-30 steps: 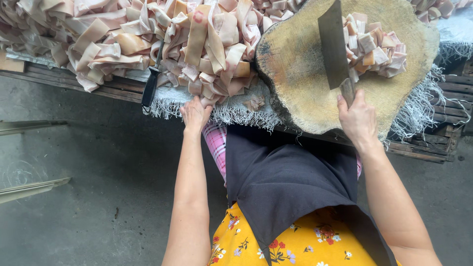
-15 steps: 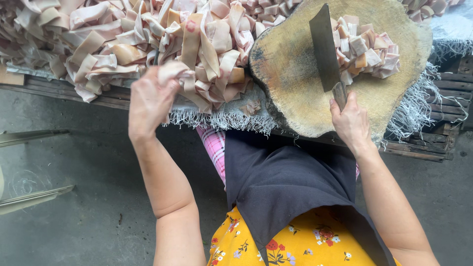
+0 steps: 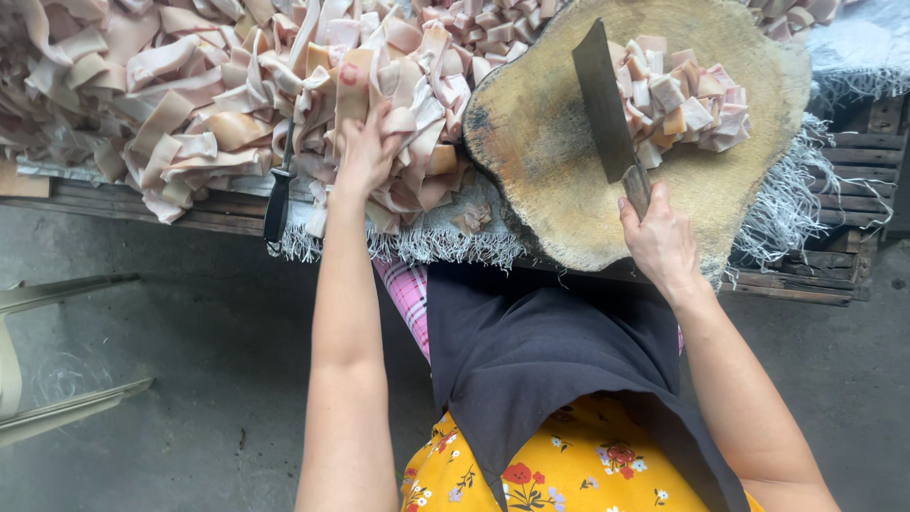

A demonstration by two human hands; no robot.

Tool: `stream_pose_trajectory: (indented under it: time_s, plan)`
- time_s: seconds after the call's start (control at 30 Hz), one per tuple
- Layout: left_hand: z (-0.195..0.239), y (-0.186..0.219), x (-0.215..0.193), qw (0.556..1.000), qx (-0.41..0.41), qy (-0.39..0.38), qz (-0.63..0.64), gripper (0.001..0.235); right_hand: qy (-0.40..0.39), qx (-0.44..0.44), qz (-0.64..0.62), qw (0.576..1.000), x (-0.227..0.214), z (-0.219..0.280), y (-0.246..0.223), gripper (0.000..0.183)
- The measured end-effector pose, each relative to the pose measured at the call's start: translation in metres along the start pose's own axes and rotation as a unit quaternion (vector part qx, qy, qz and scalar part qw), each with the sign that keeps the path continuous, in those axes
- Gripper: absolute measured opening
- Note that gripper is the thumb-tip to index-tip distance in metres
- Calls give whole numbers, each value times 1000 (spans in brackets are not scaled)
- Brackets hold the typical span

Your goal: The person cuts strips of pork skin into small cubes using a cleaver on a wooden cutting board. The person repeatedly picks up strips from a pile, places them on the board, and chops them into uniform pieces.

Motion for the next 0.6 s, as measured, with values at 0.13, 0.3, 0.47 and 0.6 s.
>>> stream_pose_trajectory:
  time_s: [0.13, 0.3, 0.47, 0.6]
  plan:
    - [6, -49, 20, 984, 35, 128, 116, 39, -7, 9, -4, 1000, 0, -3, 2, 48]
    - [18, -37, -23, 817, 3, 14, 576, 35, -24, 22, -20, 999, -4, -5, 0, 47]
    - [36, 94, -51, 882, -44, -200, 424, 46, -42, 43, -30, 998, -4, -5, 1, 47]
    - [-4, 186, 46, 889, -5, -327, 321, 52, -38, 42, -42, 997, -3, -6, 4, 47]
Point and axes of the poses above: each hand's wrist, its own z-axis away from the middle knuckle, its own x-axis out of the palm, y = z × x, the point moved 6 cm from there along -z, towards the middle knuckle, and after that the axes turned 1 degree about -z, right-handed, at the moved point
